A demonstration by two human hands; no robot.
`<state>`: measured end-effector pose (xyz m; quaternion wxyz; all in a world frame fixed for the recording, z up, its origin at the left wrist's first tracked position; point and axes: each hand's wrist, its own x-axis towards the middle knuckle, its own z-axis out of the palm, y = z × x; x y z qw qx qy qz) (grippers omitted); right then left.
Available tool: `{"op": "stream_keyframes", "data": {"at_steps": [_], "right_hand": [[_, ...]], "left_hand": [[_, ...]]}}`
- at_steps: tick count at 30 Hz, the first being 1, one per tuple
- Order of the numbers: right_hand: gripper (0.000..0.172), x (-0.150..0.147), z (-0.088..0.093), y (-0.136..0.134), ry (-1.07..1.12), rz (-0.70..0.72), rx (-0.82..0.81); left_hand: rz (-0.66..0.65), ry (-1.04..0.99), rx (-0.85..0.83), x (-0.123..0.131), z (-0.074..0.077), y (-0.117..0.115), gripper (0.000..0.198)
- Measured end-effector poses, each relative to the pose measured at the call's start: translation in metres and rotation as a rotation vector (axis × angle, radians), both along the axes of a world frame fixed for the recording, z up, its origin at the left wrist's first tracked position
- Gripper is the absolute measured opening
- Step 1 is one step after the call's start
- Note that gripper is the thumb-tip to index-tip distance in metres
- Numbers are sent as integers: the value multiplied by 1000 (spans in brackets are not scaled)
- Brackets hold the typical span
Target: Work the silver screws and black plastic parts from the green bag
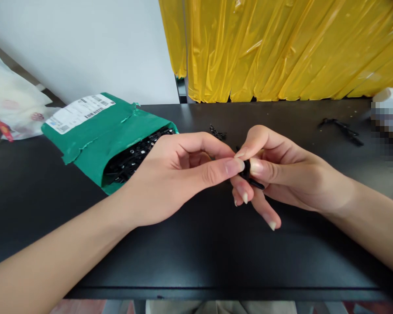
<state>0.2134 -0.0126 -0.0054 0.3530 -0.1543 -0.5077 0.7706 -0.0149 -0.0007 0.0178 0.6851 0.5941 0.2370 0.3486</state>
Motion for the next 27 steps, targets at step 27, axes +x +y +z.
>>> {"op": "stream_keyframes", "data": {"at_steps": [27], "right_hand": [[6, 3, -4, 0, -14, 0, 66]], "left_hand": [[-4, 25, 50, 0, -2, 0, 12]]}}
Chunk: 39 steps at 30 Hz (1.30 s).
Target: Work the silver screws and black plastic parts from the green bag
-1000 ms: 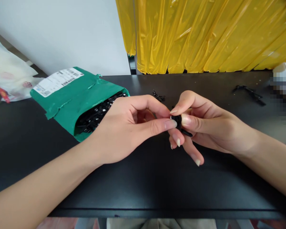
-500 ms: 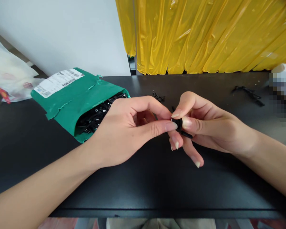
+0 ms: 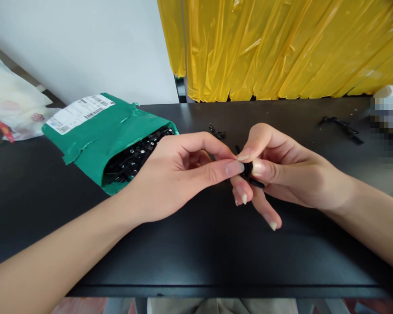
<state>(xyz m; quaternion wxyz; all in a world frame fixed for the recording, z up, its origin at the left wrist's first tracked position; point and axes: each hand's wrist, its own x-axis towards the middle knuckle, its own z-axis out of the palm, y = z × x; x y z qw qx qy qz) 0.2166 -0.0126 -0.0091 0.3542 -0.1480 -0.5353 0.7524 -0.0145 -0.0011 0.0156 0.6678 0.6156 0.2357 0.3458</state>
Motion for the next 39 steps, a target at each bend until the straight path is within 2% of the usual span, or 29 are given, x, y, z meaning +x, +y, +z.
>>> {"op": "stream_keyframes", "data": {"at_steps": [6, 14, 18, 21, 27, 31, 36, 39], "right_hand": [[4, -1, 2, 0, 6, 16, -1], [4, -1, 2, 0, -17, -16, -7], [3, -1, 2, 0, -5, -8, 4], [6, -1, 0, 1, 27, -11, 21], [4, 0, 3, 0, -4, 1, 6], [6, 1, 4, -1, -12, -7, 7], [6, -1, 2, 0, 26, 21, 32], [6, -1, 1, 0, 41, 24, 50]], "left_hand": [[54, 47, 66, -2, 3, -3, 14], [27, 110, 87, -4, 3, -3, 14], [14, 37, 50, -2, 3, -4, 10], [57, -6, 57, 1, 0, -5, 12], [172, 83, 188, -2, -4, -4, 15], [175, 172, 295, -7, -1, -3, 17], [184, 143, 466, -4, 3, -4, 17], [233, 122, 486, -2, 1, -5, 17]]}}
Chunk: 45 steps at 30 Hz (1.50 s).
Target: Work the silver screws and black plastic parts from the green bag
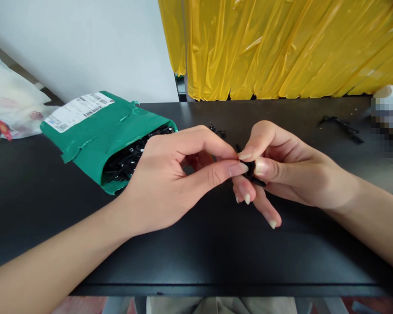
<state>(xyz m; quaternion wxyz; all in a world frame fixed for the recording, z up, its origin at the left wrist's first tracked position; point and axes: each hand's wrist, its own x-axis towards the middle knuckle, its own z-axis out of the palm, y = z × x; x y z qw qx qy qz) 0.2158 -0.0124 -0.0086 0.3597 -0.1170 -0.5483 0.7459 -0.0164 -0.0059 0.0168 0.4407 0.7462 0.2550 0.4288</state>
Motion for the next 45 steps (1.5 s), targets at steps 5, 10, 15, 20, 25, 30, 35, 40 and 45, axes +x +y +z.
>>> {"op": "stream_keyframes", "data": {"at_steps": [5, 10, 15, 20, 25, 30, 35, 40, 45], "right_hand": [[5, 1, -1, 0, -18, -7, 9], [7, 0, -2, 2, 6, -4, 16], [6, -1, 0, 1, 5, -17, 18], [10, 0, 1, 1, -20, -4, -4], [6, -1, 0, 3, 4, -54, 14], [4, -3, 0, 2, 26, -59, -4], [5, -6, -3, 4, 14, -63, -1], [5, -6, -7, 6, 29, -58, -3], [5, -7, -6, 5, 35, -47, -28]], "left_hand": [[-29, 6, -176, -3, -4, 6, 19], [-92, -27, -127, -2, -4, 5, 17], [-90, -109, -145, 4, -3, -3, 10], [-189, -186, -324, 4, -5, 1, 17], [-157, -114, -200, 1, -6, 5, 12], [8, -37, 50, 2, -8, -1, 15], [54, -45, -28, 7, -6, -4, 18], [-27, -105, -231, 11, -1, -1, 18], [-94, -171, -271, 8, -6, 3, 10]]}}
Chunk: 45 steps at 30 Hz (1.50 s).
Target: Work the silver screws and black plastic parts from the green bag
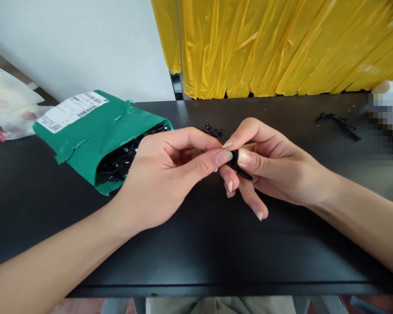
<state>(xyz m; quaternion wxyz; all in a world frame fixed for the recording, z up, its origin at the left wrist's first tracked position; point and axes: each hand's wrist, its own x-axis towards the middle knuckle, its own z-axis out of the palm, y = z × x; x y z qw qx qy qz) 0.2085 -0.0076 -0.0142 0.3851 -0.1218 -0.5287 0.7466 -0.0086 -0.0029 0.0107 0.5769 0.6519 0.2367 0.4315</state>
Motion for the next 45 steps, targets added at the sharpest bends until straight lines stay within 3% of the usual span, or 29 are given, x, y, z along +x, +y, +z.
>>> {"op": "stream_keyframes", "data": {"at_steps": [8, 13, 17, 18, 21, 24, 28, 34, 45], "right_hand": [[6, 0, 6, -4, -16, 8, 7], [16, 2, 12, -7, -86, -27, 38], [18, 3, 15, -8, -96, -42, 9], [16, 4, 15, -8, -86, -46, 10], [11, 3, 13, -7, -72, -60, 26], [18, 0, 12, -7, -87, -64, 27], [20, -2, 11, -8, -83, -74, 8], [9, -3, 11, -9, -110, -20, -33], [2, -1, 9, -11, -104, 22, -53]], "left_hand": [[-47, -150, -119, 1, -6, -5, 14], [-78, -155, -112, 0, -7, -5, 17], [-111, -130, -73, 2, -5, -4, 7], [-97, -123, -46, 3, -5, -4, 2], [46, -89, 13, 6, -2, -6, 21], [180, -38, 69, 8, -1, -9, 24], [242, 48, 132, 8, -3, -11, 22], [198, -30, 97, 9, -4, -17, 29], [8, -48, -68, -4, -10, -9, 16]]}}
